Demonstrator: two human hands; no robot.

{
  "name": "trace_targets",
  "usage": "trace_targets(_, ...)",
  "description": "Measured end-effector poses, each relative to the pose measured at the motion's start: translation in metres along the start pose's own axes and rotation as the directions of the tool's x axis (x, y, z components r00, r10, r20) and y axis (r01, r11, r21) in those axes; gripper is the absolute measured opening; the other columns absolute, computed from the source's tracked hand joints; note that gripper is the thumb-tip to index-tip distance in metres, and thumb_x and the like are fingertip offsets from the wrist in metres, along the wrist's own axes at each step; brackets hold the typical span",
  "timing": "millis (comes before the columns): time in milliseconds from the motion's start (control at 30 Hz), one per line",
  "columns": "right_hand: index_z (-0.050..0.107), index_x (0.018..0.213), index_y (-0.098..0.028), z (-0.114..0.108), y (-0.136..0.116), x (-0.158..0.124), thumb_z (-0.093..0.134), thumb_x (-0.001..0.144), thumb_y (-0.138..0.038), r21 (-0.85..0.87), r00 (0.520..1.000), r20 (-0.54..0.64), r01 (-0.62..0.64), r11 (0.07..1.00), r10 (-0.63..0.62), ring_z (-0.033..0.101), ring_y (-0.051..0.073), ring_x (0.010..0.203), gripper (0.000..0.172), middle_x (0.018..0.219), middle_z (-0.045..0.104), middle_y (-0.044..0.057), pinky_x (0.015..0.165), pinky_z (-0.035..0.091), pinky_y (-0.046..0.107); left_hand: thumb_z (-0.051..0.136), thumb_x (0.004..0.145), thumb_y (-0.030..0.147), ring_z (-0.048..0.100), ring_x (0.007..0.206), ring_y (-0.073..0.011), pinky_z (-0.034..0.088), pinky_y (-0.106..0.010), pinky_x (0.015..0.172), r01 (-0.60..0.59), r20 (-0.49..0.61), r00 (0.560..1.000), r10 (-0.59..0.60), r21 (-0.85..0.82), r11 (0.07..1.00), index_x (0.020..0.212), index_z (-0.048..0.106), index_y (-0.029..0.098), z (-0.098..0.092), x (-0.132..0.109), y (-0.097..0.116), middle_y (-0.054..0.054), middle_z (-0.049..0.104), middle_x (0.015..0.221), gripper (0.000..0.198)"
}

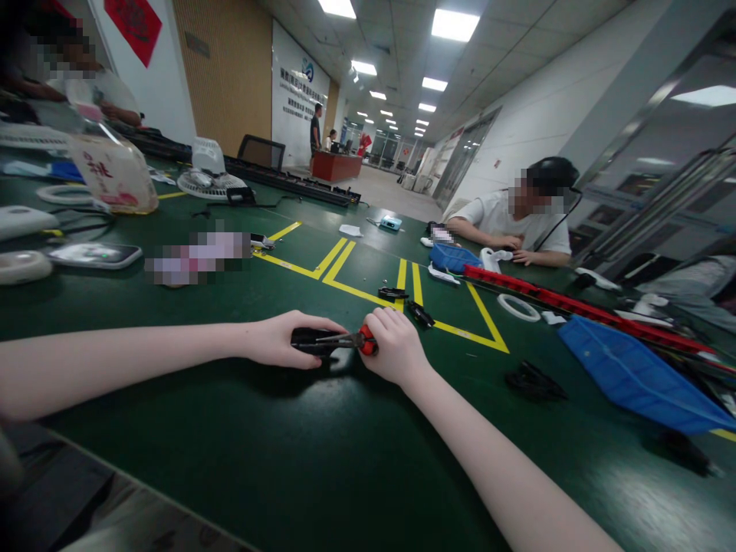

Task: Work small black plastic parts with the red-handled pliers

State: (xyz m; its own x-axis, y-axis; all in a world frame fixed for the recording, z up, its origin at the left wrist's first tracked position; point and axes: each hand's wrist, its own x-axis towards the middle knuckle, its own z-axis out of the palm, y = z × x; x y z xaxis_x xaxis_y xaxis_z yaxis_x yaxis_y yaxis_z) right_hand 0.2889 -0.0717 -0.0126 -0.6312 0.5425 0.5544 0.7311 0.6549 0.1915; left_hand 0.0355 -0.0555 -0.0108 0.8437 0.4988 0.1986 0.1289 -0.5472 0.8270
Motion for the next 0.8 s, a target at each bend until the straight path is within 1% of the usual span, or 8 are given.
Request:
trace_targets(233, 0.053, 0.079, -0.021, -0.0001, -0.0009, 0.0007, 0.058, 0.075, -0.016, -0.001, 1.0, 0.017, 0.006, 1.0, -0.006, 0.049, 0.022, 0.073, 0.008, 0.076, 0.056, 0.006, 0.066, 0.039, 0.034, 0.069, 0.081, 0.02, 0.062, 0.102, -0.0199, 0.048, -0.029, 0.091, -0.019, 0.003, 1.0, 0.019, 0.002, 1.0, 0.134, 0.056, 0.016, -0.0002, -0.0007, 0.001, -0.007, 0.066, 0.117, 0.055)
trace_targets(367, 0.055, 0.078, -0.02, -0.0004, -0.0019, 0.0019, 0.058, 0.076, -0.018, 0.009, 1.0, 0.002, -0.011, 1.0, 0.011, 0.049, 0.022, 0.072, 0.005, 0.076, 0.057, 0.007, 0.065, 0.039, 0.035, 0.071, 0.079, 0.023, 0.06, 0.104, -0.0217, 0.046, -0.032, 0.093, 0.038, 0.012, 0.999, -0.038, -0.019, 0.999, 0.129, 0.058, 0.018, -0.0042, 0.0007, 0.0009, -0.005, 0.064, 0.117, 0.052)
trace_targets(467, 0.055, 0.078, -0.02, -0.0003, -0.0025, 0.0025, 0.059, 0.076, -0.018, 0.018, 1.0, -0.011, -0.029, 0.999, 0.03, 0.049, 0.021, 0.072, 0.004, 0.075, 0.056, 0.006, 0.065, 0.04, 0.034, 0.072, 0.077, 0.025, 0.059, 0.104, -0.0229, 0.046, -0.033, 0.092, 0.093, 0.02, 0.996, -0.092, -0.076, 0.993, 0.126, 0.059, 0.019, -0.0066, 0.0024, 0.0002, -0.004, 0.063, 0.116, 0.051)
trace_targets(600, 0.054, 0.077, -0.02, 0.0005, -0.0028, 0.0025, 0.058, 0.077, -0.02, 0.019, 0.999, -0.022, -0.039, 0.999, 0.04, 0.048, 0.021, 0.072, 0.004, 0.075, 0.056, 0.005, 0.065, 0.039, 0.034, 0.072, 0.076, 0.023, 0.058, 0.105, -0.0227, 0.045, -0.033, 0.093, 0.094, 0.029, 0.995, -0.091, -0.15, 0.984, 0.124, 0.06, 0.019, -0.0074, 0.0029, -0.0009, -0.004, 0.063, 0.114, 0.05)
trace_targets(800, 0.054, 0.081, -0.021, 0.0002, -0.0004, 0.0007, 0.061, 0.077, -0.025, 0.016, 0.996, -0.048, -0.079, 0.997, 0.079, 0.052, 0.022, 0.075, 0.01, 0.079, 0.059, 0.006, 0.067, 0.041, 0.035, 0.073, 0.076, 0.025, 0.058, 0.101, -0.0205, 0.045, -0.031, 0.09, 0.098, 0.023, 0.995, -0.096, -0.18, 0.979, 0.125, 0.06, 0.02, -0.0085, 0.0015, -0.001, -0.002, 0.062, 0.111, 0.05)
